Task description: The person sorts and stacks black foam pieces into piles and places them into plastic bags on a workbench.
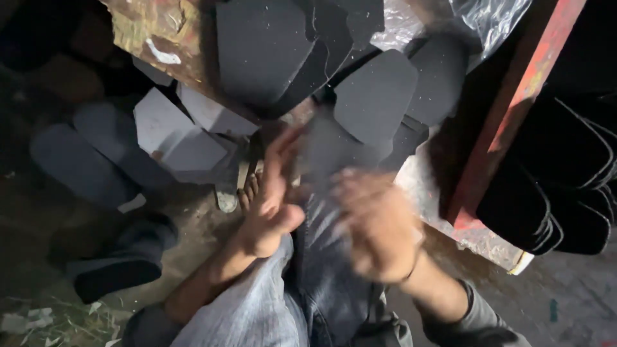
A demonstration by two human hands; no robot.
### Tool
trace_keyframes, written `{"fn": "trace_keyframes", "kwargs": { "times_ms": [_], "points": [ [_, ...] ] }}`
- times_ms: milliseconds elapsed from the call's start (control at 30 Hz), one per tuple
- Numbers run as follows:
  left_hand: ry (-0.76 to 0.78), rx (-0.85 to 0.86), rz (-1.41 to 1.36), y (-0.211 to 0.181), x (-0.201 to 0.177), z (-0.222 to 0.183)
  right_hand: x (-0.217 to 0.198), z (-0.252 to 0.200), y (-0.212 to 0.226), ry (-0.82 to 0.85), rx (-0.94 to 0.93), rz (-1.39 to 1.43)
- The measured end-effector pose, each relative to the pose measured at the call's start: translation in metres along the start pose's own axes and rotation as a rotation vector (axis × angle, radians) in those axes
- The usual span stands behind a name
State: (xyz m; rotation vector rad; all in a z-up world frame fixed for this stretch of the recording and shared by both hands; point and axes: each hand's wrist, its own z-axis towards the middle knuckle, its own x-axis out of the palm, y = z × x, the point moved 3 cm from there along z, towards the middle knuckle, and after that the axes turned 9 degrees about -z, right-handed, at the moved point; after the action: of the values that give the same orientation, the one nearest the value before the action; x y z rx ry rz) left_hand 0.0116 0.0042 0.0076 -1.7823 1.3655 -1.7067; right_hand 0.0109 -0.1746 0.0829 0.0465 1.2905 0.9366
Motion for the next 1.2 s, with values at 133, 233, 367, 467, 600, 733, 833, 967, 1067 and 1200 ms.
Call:
{"fn": "trace_keyframes", "kwargs": {
  "times_ms": [133, 233, 367, 467, 600, 733, 833, 967, 1067, 1200],
  "points": [
    [0.064, 0.057, -0.554, 0.002, 0.001, 0.005, -0.005, 0.030, 0.008, 0.215, 0.011, 0.145],
    [0.044, 0.065, -0.747, 0.010, -0.004, 0.001, -0.013, 0.049, -0.022, 0.011, 0.150, -0.335],
    [0.228, 0.124, -1.038, 0.009, -0.006, 0.004, -0.014, 0.032, -0.055, 0.121, 0.168, -0.584],
    [0.204, 0.092, -1.021, 0.012, -0.006, -0.004, -0.026, 0.020, -0.049, 0.012, 0.210, -0.547],
    [0.089, -0.042, -0.756, 0.004, -0.002, 0.006, -0.027, 0.008, -0.027, -0.369, -0.006, -0.226],
    [0.127, -0.023, -0.814, 0.014, -0.001, 0.004, 0.019, -0.003, 0.012, 0.321, -0.231, 0.178],
    [0.208, 0.065, -0.995, 0.014, -0.003, -0.003, 0.029, -0.036, 0.011, 0.091, -0.081, 0.391],
    [0.250, 0.040, -1.092, 0.011, 0.004, -0.003, 0.007, 0.008, 0.011, 0.035, 0.134, 0.135],
    [0.189, 0.027, -0.891, 0.012, 0.007, 0.000, 0.014, 0.025, 0.031, 0.157, -0.011, -0.146],
    [0.204, 0.068, -0.661, -0.003, -0.002, -0.002, 0.014, 0.013, 0.021, 0.257, 0.077, -0.027]
  ]
}}
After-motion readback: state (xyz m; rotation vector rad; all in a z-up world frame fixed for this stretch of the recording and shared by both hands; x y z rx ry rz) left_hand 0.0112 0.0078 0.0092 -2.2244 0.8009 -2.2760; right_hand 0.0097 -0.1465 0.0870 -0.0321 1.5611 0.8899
